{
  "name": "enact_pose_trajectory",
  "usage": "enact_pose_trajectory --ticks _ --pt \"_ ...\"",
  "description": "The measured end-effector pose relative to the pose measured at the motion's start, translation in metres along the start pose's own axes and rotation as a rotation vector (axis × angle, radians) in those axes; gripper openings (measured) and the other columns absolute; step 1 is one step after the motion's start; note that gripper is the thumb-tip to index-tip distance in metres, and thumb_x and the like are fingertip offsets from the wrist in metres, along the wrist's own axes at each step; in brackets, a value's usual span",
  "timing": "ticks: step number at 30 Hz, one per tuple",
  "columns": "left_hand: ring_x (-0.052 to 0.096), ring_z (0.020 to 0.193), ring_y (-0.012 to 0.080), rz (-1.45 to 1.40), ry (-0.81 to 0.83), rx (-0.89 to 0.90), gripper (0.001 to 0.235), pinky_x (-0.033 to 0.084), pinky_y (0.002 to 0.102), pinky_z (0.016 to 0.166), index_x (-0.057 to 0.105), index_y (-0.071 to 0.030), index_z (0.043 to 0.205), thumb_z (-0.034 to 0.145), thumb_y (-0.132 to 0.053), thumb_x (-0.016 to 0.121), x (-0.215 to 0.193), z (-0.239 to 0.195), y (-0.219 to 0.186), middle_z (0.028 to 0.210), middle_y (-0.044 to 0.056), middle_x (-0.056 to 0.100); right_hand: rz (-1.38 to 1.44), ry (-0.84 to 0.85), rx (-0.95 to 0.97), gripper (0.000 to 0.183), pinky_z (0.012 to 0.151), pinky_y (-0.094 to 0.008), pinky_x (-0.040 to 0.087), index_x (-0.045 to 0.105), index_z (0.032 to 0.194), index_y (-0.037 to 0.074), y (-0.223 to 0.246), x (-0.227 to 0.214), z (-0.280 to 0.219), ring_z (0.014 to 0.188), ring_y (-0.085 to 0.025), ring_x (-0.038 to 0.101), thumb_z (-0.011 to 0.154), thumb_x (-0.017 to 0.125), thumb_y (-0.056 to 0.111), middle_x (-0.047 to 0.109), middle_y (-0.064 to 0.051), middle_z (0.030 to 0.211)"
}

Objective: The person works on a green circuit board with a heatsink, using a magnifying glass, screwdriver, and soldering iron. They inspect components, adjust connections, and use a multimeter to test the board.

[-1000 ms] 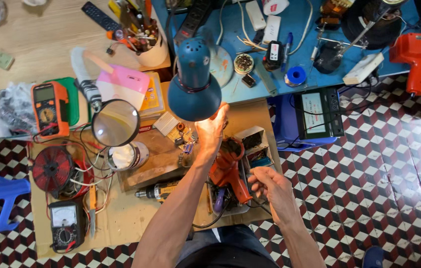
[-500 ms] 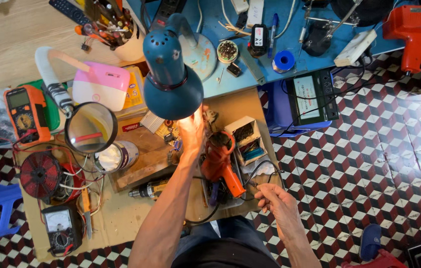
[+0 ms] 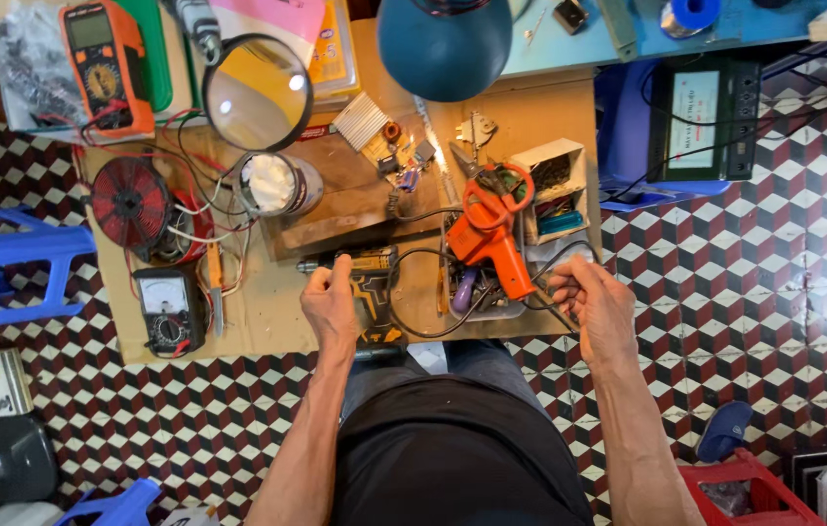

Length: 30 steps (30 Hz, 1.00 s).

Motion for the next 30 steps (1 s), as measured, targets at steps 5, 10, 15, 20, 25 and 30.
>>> enact_pose_trajectory --ticks 5,10,15,20,25,30 --pt "0.036 0.058 0.0089 0.111 0.061 0.162 0.039 0.033 0.033 0.051 0.042 -0.004 0.063 0.090 -0.018 0.066 -0.013 0.002 0.033 0.057 -0.002 0.038 0.016 0.018 -0.013 0.032 0.065 -0.021 0.048 0.069 0.106 -0.005 -0.025 0.016 -0.010 0.075 -0.010 0.062 0.105 0.060 0.026 0.070 -0.010 0.090" --pt "0.042 0.055 0.0216 0.253 0.086 0.212 0.035 0.041 0.041 0.055 0.045 -0.001 0.065 0.086 -0.020 0.066 -0.035 0.002 0.055 0.057 0.011 0.044 0.033 0.065 -0.003 0.030 0.064 -0.022 0.050 0.067 0.109 -0.005 -0.054 0.052 -0.036 0.075 -0.012 0.063 0.108 0.059 0.025 0.070 -0.011 0.093" --pt "0.050 0.055 0.0319 0.317 0.151 0.209 0.034 0.044 0.046 0.059 0.049 -0.001 0.067 0.089 -0.021 0.064 -0.066 0.030 0.075 0.059 0.016 0.050 0.020 0.060 0.024 0.029 0.063 -0.023 0.051 0.067 0.108 -0.004 -0.083 0.086 -0.067 0.075 -0.012 0.063 0.108 0.059 0.024 0.069 -0.010 0.092" --pt "0.066 0.085 0.0365 0.328 0.222 0.597 0.023 0.053 0.045 0.075 0.074 -0.009 0.099 0.100 -0.025 0.059 -0.106 0.070 0.105 0.088 0.018 0.068 0.020 0.078 0.023 0.029 0.063 -0.023 0.050 0.067 0.107 -0.003 -0.107 0.127 -0.090 0.074 -0.012 0.063 0.107 0.060 0.025 0.070 -0.009 0.091" --pt "0.074 0.092 0.0322 0.452 0.477 0.263 0.039 0.057 0.039 0.080 0.069 -0.013 0.132 0.097 -0.025 0.056 -0.132 0.089 0.123 0.100 0.020 0.076 -0.018 0.003 0.054 0.027 0.060 -0.023 0.049 0.068 0.107 -0.003 -0.137 0.150 -0.101 0.070 -0.012 0.064 0.101 0.061 0.022 0.071 -0.009 0.088" --pt "0.073 0.075 0.0180 0.371 0.679 0.140 0.037 0.056 0.032 0.071 0.075 -0.010 0.119 0.097 -0.033 0.055 -0.143 0.071 0.086 0.080 0.007 0.079 0.022 -0.099 0.073 0.042 0.056 -0.023 0.049 0.055 0.133 -0.006 -0.160 0.144 -0.093 0.065 -0.011 0.061 0.099 0.061 0.018 0.070 -0.010 0.087"
Point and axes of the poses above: each hand's wrist, its own z-axis towards the middle knuckle, its own x-axis out of the palm, y = z × x, the point moved 1 cm from there along z, towards the middle knuckle
